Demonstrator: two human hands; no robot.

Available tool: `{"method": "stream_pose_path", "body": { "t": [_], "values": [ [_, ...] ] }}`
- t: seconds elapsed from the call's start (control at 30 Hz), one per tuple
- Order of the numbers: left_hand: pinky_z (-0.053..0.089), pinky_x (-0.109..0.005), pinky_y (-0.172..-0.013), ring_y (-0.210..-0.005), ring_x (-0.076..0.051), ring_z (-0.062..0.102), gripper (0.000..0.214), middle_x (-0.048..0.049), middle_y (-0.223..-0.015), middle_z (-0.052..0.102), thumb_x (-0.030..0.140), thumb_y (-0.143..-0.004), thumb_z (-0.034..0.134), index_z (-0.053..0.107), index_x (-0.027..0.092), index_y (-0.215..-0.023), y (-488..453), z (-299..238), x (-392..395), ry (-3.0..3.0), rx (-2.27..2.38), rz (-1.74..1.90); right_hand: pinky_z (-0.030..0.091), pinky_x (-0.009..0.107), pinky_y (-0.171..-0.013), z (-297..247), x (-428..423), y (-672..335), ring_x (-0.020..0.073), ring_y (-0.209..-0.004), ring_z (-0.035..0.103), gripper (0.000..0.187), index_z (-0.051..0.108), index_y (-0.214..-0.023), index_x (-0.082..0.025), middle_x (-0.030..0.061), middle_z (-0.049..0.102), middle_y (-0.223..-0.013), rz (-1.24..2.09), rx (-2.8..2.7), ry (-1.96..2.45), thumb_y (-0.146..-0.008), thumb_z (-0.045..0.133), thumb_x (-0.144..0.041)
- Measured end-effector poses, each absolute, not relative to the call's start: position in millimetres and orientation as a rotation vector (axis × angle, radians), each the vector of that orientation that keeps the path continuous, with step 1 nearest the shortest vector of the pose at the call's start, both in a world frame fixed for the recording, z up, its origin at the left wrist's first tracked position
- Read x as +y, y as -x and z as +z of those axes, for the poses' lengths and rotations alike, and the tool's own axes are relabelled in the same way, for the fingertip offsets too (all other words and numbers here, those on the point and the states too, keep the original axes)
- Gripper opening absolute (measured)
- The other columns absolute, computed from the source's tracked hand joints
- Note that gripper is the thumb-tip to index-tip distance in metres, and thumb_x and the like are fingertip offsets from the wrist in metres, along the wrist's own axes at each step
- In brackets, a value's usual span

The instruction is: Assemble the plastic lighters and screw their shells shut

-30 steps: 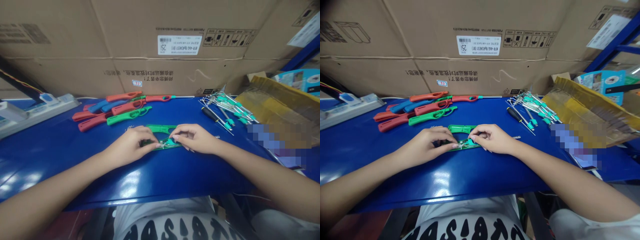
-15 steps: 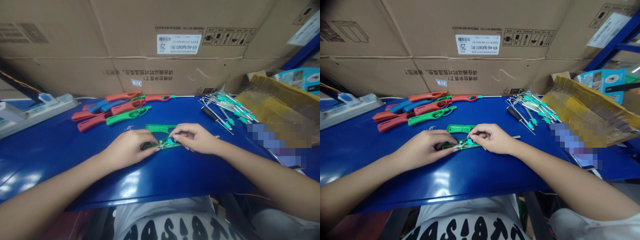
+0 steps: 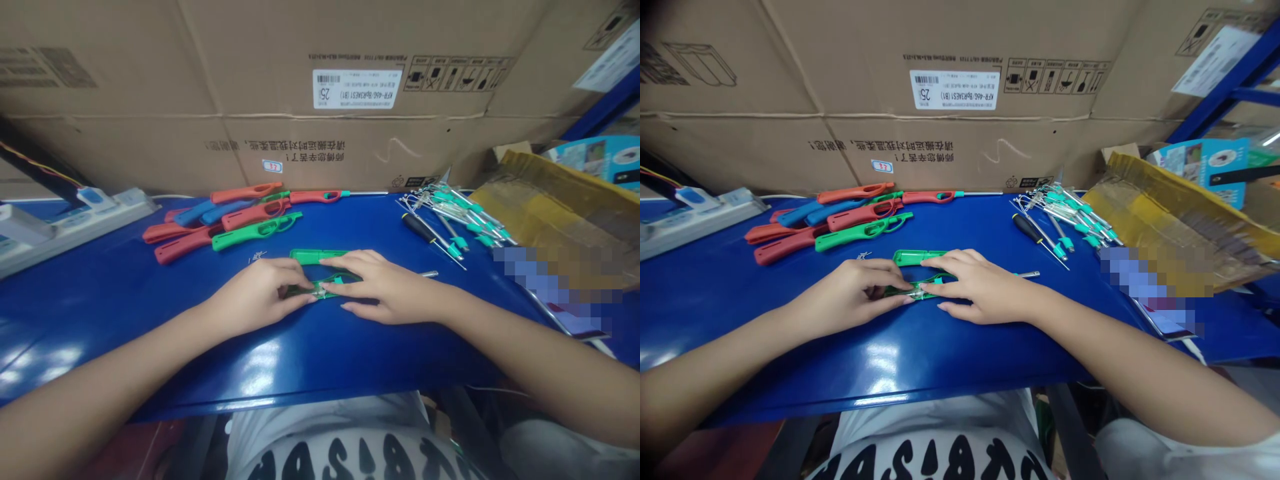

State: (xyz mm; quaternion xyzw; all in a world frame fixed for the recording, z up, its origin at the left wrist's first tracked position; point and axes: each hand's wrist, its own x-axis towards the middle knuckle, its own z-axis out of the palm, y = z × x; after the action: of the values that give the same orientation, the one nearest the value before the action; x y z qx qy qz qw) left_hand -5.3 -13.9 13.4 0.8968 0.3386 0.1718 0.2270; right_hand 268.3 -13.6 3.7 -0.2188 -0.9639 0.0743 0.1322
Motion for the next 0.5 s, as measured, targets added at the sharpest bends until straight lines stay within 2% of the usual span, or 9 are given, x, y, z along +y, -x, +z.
{"method": "stream_pose_path", "body": {
  "t": [0.17, 0.5],
  "values": [
    [0.05, -0.025, -0.072, -0.078, -0.014, 0.066, 0.015, -0.0035, -0.091, 0.071, 0.03, -0.093, 0.068, 0.079, 0.02, -0.099, 4.4, 13.6, -14.4, -2.472, 0.913, 0.49, 0.032, 0.054, -0.117, 7.5, -18.8, -268.2, 0.0307, -0.148, 0.033, 0.046, 0.054, -0.146, -0.022, 0.0163, 0.029, -0.165, 0.241, -2.893, 0.668, -0.101, 0.053, -0.033],
    [0.048, -0.025, -0.069, -0.074, -0.015, 0.065, 0.016, -0.0033, -0.083, 0.067, 0.029, -0.094, 0.068, 0.08, 0.019, -0.096, 2.3, 13.8, -16.5, -2.529, 0.946, 0.477, 0.031, 0.056, -0.118, 9.0, -23.9, -267.5, 0.0324, -0.149, 0.033, 0.052, 0.048, -0.151, -0.019, 0.0182, 0.024, -0.166, 0.313, -2.939, 0.72, -0.101, 0.052, -0.034]
  ]
}}
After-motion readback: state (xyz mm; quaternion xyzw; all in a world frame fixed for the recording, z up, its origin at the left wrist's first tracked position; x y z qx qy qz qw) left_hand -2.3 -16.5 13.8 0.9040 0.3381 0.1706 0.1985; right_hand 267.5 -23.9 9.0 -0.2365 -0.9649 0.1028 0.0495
